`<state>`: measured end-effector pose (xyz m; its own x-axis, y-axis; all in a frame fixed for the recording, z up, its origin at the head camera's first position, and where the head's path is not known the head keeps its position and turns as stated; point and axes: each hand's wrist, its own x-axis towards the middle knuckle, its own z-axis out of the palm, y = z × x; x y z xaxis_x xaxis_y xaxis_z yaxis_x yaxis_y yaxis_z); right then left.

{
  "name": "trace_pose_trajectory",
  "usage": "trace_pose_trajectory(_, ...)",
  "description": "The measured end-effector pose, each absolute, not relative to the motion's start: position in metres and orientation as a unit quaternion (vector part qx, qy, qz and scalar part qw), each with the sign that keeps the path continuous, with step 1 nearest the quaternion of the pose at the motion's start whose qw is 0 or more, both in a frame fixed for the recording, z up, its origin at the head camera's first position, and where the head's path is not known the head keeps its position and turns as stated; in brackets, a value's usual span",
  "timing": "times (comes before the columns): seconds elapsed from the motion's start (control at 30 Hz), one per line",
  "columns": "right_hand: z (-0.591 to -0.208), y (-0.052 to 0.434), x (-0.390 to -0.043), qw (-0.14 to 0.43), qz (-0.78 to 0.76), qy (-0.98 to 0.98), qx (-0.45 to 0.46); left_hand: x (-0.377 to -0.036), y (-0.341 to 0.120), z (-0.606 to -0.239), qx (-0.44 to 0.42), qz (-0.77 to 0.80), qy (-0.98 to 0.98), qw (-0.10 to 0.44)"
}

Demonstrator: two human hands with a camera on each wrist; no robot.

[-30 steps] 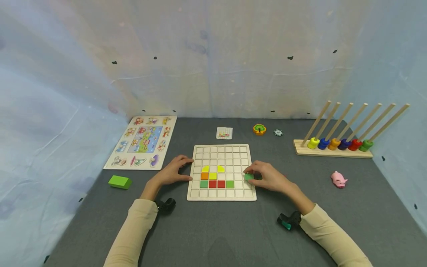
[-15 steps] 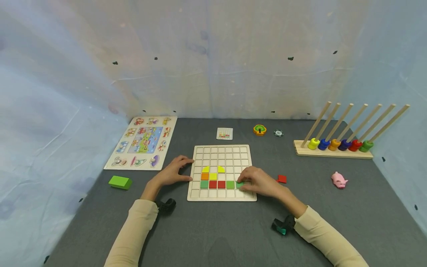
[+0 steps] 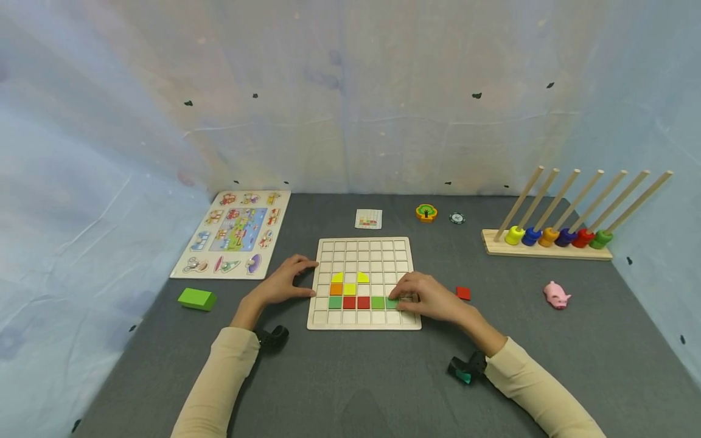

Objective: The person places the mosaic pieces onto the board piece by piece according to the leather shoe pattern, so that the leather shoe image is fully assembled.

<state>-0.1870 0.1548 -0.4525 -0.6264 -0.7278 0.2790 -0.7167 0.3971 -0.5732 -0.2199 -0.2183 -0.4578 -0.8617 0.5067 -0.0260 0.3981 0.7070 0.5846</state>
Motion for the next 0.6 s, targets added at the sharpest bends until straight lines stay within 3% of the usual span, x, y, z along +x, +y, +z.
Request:
trace_pose_trajectory(0.27, -0.444, 0.183, -0.192, -0.017, -0.343, 0.859, -0.380, -0.221, -0.219, -0.459, 0.242, 0.293, 0.920, 0.099)
trace_pose_trajectory(0.6, -0.436, 0.224, -0.191, 0.077, -0.280, 0.896, -0.337, -0.221, -0.220, -0.459, 0.249, 0.295, 0.917, 0.095)
